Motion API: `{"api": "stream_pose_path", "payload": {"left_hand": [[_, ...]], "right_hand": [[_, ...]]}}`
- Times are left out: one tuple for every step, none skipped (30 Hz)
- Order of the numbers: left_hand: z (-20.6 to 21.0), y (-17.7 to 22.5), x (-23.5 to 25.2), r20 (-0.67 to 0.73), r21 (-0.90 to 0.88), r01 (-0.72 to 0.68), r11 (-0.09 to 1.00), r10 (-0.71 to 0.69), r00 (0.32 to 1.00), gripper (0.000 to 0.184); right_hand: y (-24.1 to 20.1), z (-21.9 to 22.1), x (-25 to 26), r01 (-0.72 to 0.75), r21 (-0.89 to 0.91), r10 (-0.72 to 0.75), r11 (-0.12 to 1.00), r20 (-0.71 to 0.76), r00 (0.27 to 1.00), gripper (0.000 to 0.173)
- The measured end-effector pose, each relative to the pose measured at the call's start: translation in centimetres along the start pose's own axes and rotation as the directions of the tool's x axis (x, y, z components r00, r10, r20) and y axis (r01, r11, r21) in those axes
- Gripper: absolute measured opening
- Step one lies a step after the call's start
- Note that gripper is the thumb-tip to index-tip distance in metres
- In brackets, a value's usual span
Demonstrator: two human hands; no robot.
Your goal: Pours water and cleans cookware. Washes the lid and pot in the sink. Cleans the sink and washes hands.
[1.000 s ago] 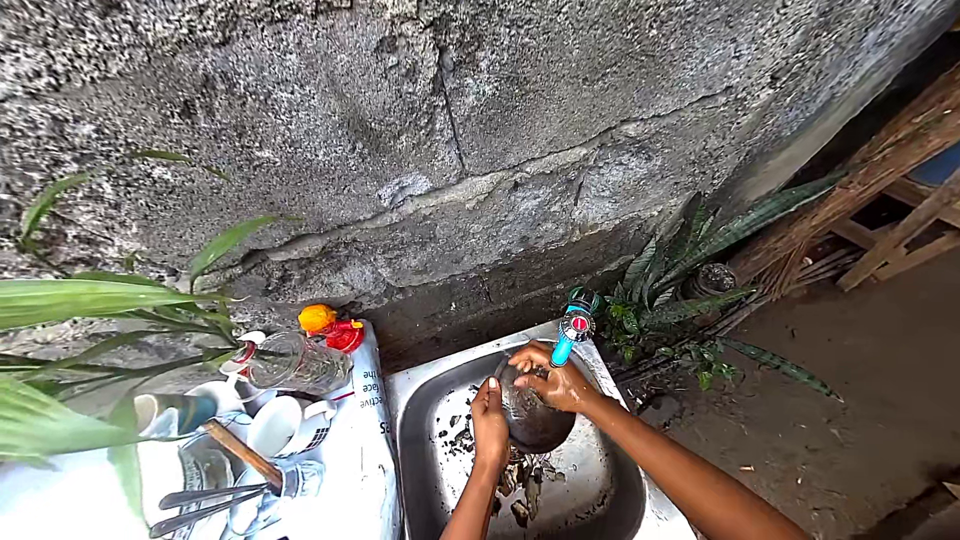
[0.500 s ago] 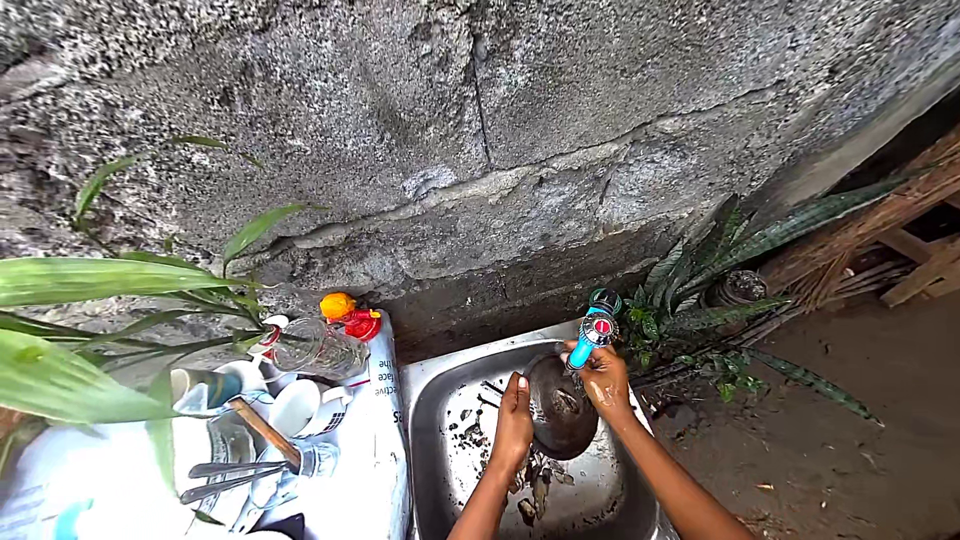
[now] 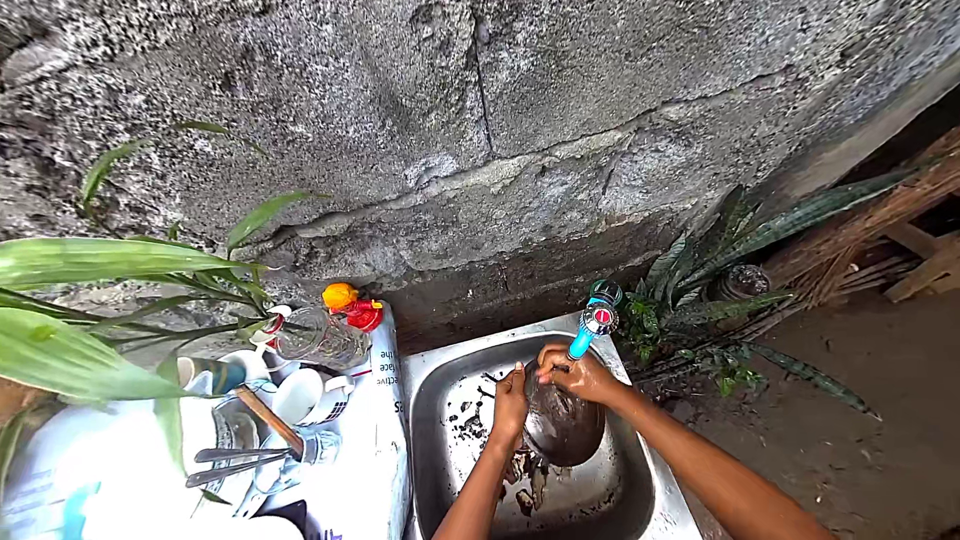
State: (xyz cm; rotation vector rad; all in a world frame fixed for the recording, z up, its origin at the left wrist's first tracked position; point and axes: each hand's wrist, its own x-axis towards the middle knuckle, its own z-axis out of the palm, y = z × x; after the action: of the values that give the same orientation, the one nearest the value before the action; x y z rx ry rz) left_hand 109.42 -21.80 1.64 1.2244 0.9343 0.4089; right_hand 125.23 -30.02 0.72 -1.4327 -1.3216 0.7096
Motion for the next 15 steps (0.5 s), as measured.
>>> {"api": "stream_pose_path", "payload": {"left_hand": [[0.2,0.5,0.3,0.003,-0.022,0.012,1.0,-0.012,1.0,0.049],[0.2,0.7,0.4,0.002,-0.031,0.019,0.999,-0.019,1.0,0.049],[0.2,0.6,0.7,-0.002,-0.03,0.016,0.999,-0.016,1.0,0.049],[0.1,0.4,1.1,-0.008,-0.02,0.003,1.0,-0.003,1.0,0.048],[0.0,0.4,1.3,0.001,-0.003,-0.004,1.0,0.004,1.0,0.048],[-0.2,0.5,1.4,0.016,-0.004,0.0,1.0,0.0,1.0,0.048],[-0.2,0.9,1.5,0.018,-0.013,0.008,1.0,-0.008,1.0,0.048],[-0.1,1.2,1.5,0.016,-0.022,0.019,1.0,-0.019,1.0,0.048],[0.0,1.4,1.5,0.016,-0.019,0.022,1.0,-0.022,1.0,0.048],[0.1,1.4,1.7,0.022,-0.004,0.01,1.0,-0.01,1.0,0.048],[0.2,1.3,1.8,0.029,0.01,-0.004,1.0,0.004,1.0,0.048],[0.2,1.2,1.8,0.039,0.02,-0.007,1.0,0.007,0.999,0.047],[0.0,1.3,1.7,0.054,0.011,0.002,1.0,-0.003,0.999,0.047],[-0.1,1.5,1.8,0.05,-0.002,0.009,1.0,-0.009,0.999,0.047],[-0.2,1.6,1.7,0.04,-0.01,0.013,1.0,-0.012,0.999,0.047]], "right_hand": [[0.9,-0.9,0.4,-0.02,-0.017,0.02,1.0,-0.047,0.999,0.013],[1.2,-1.0,0.4,-0.006,-0.018,0.006,1.0,-0.04,0.999,0.013],[0.6,-0.5,0.3,0.033,-0.008,-0.033,0.999,0.026,0.999,0.014],[-0.4,0.1,0.2,0.089,0.004,-0.089,0.996,0.101,0.991,0.013],[-0.8,0.2,0.1,0.114,0.004,-0.114,0.993,0.127,0.985,0.013],[-0.3,-0.4,0.0,0.09,-0.003,-0.09,0.996,0.091,0.992,0.014],[0.6,-1.3,0.3,0.043,-0.032,-0.042,0.999,0.029,0.999,0.015],[1.3,-2.0,0.6,0.013,-0.047,-0.013,0.999,-0.007,1.0,0.015],[1.2,-1.9,0.7,0.021,-0.051,-0.02,0.998,0.02,1.0,0.015],[0.3,-1.3,0.8,0.061,-0.038,-0.057,0.997,0.093,0.994,0.015],[-1.0,-0.7,1.0,0.093,-0.016,-0.089,0.996,0.173,0.981,0.014],[-1.5,-0.6,1.1,0.108,0.001,-0.106,0.994,0.193,0.975,0.013],[-1.0,-1.1,1.2,0.108,0.014,-0.109,0.994,0.138,0.984,0.013],[0.0,-1.7,1.5,0.107,0.011,-0.107,0.994,0.064,0.992,0.014],[0.7,-2.1,1.7,0.107,0.0,-0.107,0.994,0.042,0.993,0.014]]}}
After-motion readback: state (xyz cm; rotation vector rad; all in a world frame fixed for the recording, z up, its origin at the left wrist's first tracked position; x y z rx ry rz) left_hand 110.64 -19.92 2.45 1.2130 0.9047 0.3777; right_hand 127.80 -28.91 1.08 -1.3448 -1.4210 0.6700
